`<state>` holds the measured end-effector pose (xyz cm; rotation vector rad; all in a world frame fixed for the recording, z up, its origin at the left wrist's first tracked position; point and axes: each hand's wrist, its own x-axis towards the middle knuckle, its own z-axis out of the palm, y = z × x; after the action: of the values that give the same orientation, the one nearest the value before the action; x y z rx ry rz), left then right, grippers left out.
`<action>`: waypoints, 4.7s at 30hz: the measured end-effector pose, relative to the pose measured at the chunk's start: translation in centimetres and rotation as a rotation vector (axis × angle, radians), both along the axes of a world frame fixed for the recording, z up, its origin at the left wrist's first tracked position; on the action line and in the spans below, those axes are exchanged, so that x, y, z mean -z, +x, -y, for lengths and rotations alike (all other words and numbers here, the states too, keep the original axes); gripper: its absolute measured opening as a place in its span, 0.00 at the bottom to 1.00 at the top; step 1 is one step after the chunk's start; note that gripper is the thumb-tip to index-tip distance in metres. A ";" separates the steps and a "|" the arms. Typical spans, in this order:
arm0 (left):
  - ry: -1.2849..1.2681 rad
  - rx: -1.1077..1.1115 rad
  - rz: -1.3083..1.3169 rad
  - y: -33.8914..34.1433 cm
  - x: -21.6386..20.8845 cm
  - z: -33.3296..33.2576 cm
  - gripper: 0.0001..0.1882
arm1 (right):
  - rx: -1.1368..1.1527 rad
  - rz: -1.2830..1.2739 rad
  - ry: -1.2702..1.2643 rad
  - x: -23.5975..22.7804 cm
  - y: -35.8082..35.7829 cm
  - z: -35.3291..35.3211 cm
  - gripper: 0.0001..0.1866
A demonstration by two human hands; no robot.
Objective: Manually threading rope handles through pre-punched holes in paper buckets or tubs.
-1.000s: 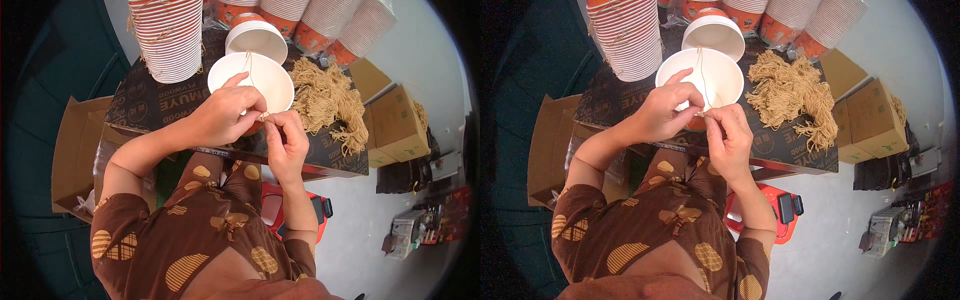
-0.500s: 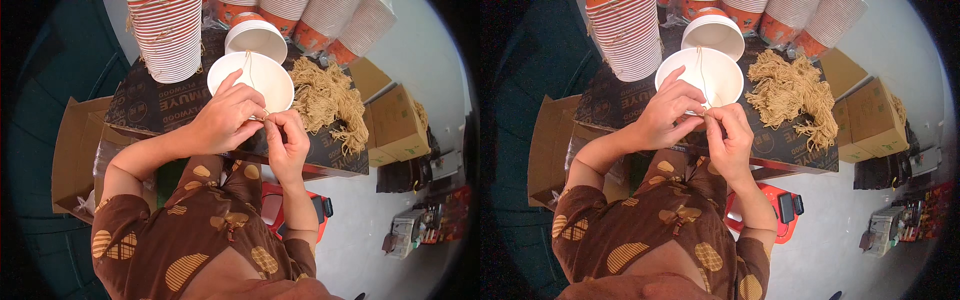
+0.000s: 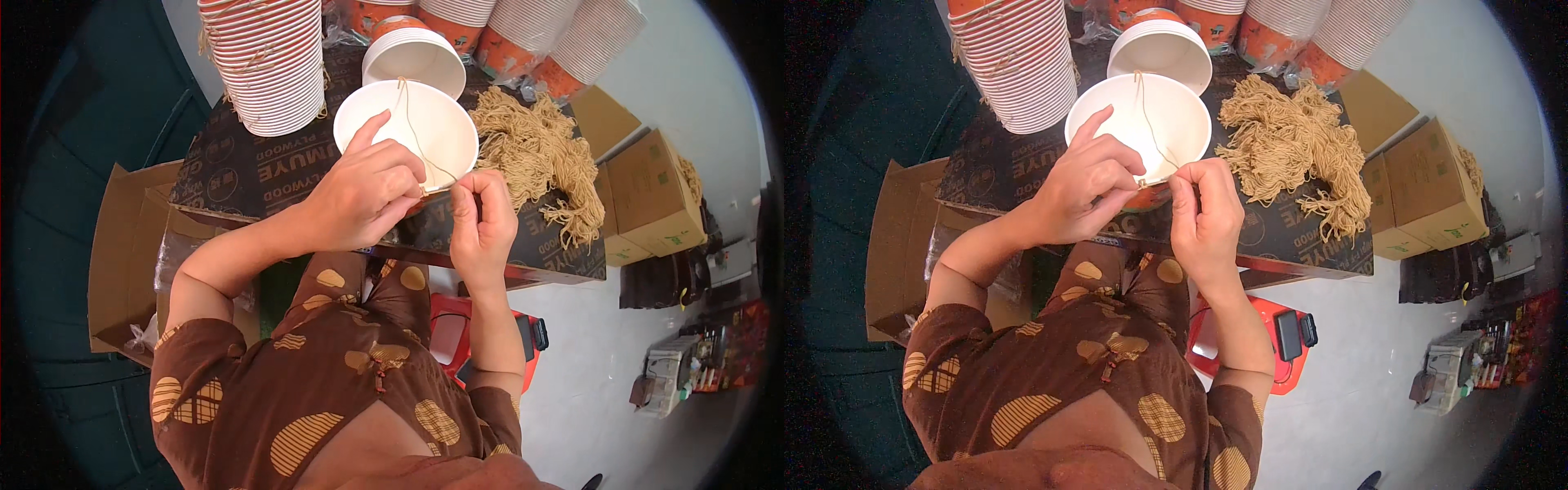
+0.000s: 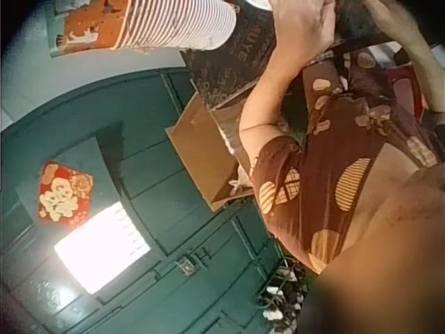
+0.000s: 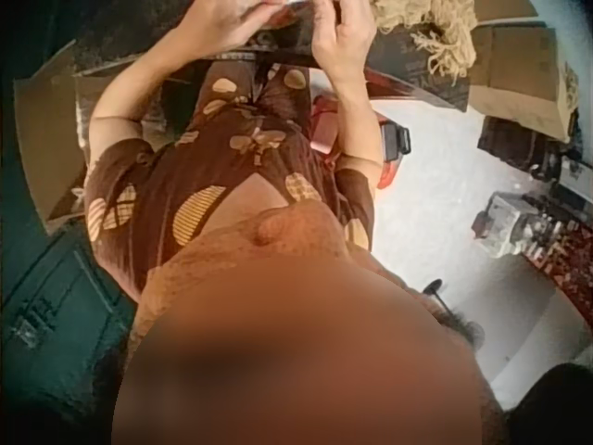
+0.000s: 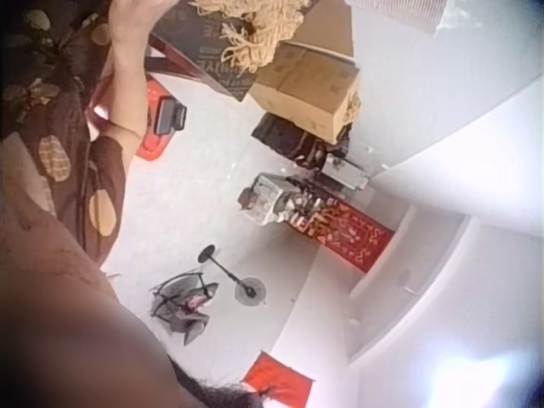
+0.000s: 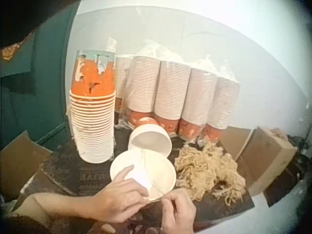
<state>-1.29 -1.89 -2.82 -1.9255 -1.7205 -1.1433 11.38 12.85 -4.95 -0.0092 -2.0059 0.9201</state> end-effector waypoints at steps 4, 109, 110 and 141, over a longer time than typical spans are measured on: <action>0.003 0.012 -0.018 -0.1 0.0 0.1 0.11 | 0.060 0.043 0.031 -0.1 -0.3 0.0 0.04; 1.541 0.373 1.300 -13.6 -16.2 -4.6 0.14 | 0.414 0.147 0.294 9.9 5.0 -7.8 0.01; 1.470 0.393 1.298 -13.5 -14.7 -4.4 0.13 | 0.408 0.139 0.310 9.9 4.9 -7.8 0.01; 0.151 -0.598 -0.036 -12.2 -1.1 -4.4 0.12 | 0.330 0.194 -0.021 8.4 5.2 -8.0 0.04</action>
<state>-13.54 2.47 -1.72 -1.2026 -1.9330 -0.9603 16.53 20.81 -13.39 -0.4431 -2.0895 0.7497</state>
